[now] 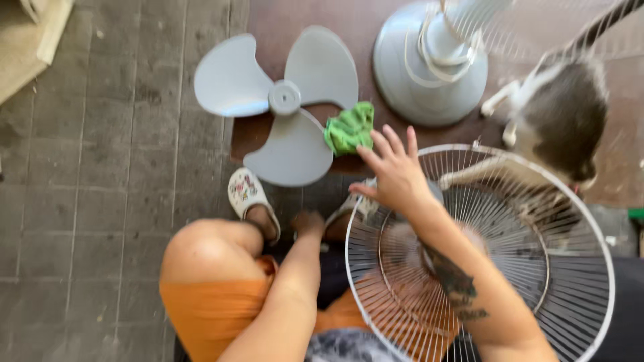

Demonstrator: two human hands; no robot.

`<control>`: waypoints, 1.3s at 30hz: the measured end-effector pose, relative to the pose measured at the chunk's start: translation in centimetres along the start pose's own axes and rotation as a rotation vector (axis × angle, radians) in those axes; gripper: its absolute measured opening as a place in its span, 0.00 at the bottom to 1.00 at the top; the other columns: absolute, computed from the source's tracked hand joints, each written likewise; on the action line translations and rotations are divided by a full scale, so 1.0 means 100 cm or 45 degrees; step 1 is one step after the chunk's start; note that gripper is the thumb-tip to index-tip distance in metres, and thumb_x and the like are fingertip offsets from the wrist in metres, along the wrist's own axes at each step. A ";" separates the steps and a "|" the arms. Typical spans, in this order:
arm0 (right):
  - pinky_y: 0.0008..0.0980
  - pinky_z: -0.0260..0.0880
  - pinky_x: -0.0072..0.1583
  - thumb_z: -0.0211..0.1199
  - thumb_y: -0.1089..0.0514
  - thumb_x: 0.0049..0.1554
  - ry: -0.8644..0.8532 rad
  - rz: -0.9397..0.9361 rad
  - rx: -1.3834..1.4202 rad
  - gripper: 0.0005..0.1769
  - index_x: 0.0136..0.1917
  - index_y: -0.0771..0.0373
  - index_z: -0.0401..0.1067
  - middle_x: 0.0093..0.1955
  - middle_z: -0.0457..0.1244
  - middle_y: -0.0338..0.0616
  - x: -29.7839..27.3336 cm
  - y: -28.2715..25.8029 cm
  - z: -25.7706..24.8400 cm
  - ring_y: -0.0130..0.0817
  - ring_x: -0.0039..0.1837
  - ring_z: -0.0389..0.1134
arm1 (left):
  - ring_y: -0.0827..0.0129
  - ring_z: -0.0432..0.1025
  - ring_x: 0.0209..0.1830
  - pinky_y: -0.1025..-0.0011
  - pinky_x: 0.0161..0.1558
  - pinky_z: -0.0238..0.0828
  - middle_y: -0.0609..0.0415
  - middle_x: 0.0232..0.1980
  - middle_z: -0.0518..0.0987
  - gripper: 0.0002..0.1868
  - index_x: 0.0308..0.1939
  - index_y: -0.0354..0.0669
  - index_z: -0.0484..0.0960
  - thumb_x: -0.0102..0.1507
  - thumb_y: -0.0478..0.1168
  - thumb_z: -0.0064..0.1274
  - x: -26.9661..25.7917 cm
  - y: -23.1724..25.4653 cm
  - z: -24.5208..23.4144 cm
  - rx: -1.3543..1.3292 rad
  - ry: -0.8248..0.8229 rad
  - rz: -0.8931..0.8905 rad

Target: The person assembles a white pedestal fan by attaching the front grill, inserting the fan blades, and securing the rear grill. They use a green cloth to wipe the fan parts during the process. A cat is present and interacts with the person throughout the task.

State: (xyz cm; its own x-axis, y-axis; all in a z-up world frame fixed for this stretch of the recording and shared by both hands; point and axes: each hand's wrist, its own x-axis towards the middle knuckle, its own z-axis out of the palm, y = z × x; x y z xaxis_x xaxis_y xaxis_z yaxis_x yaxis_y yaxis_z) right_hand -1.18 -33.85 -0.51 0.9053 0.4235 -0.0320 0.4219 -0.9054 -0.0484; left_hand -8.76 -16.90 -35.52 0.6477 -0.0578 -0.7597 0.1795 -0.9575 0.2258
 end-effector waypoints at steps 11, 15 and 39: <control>0.71 0.28 0.76 0.66 0.26 0.48 0.068 0.129 0.100 0.53 0.78 0.54 0.60 0.81 0.47 0.60 -0.004 -0.003 0.005 0.63 0.83 0.38 | 0.45 0.65 0.70 0.52 0.66 0.66 0.43 0.72 0.65 0.18 0.60 0.43 0.81 0.67 0.41 0.47 -0.007 -0.038 0.056 -0.150 -0.415 -0.311; 0.71 0.28 0.77 0.66 0.26 0.48 0.016 0.034 0.178 0.52 0.78 0.54 0.61 0.81 0.47 0.61 -0.001 -0.026 0.019 0.64 0.84 0.38 | 0.44 0.63 0.72 0.51 0.67 0.65 0.43 0.75 0.60 0.20 0.63 0.41 0.79 0.67 0.40 0.48 0.008 -0.047 0.063 -0.227 -0.408 -0.323; 0.50 0.56 0.66 0.73 0.44 0.53 0.099 -0.070 0.145 0.21 0.52 0.58 0.76 0.55 0.65 0.43 0.020 -0.010 -0.021 0.44 0.61 0.63 | 0.44 0.57 0.76 0.45 0.70 0.57 0.42 0.79 0.58 0.24 0.69 0.44 0.75 0.69 0.44 0.49 0.019 -0.036 0.057 -0.046 -0.557 -0.158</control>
State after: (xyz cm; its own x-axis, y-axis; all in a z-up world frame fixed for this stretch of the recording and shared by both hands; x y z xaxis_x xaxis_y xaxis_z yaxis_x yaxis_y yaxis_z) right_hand 0.28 -32.19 1.58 0.8839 0.4649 0.0510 0.4667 -0.8696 -0.1611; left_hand -12.37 -15.17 -41.21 0.2470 -0.0650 -0.9668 0.2662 -0.9548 0.1322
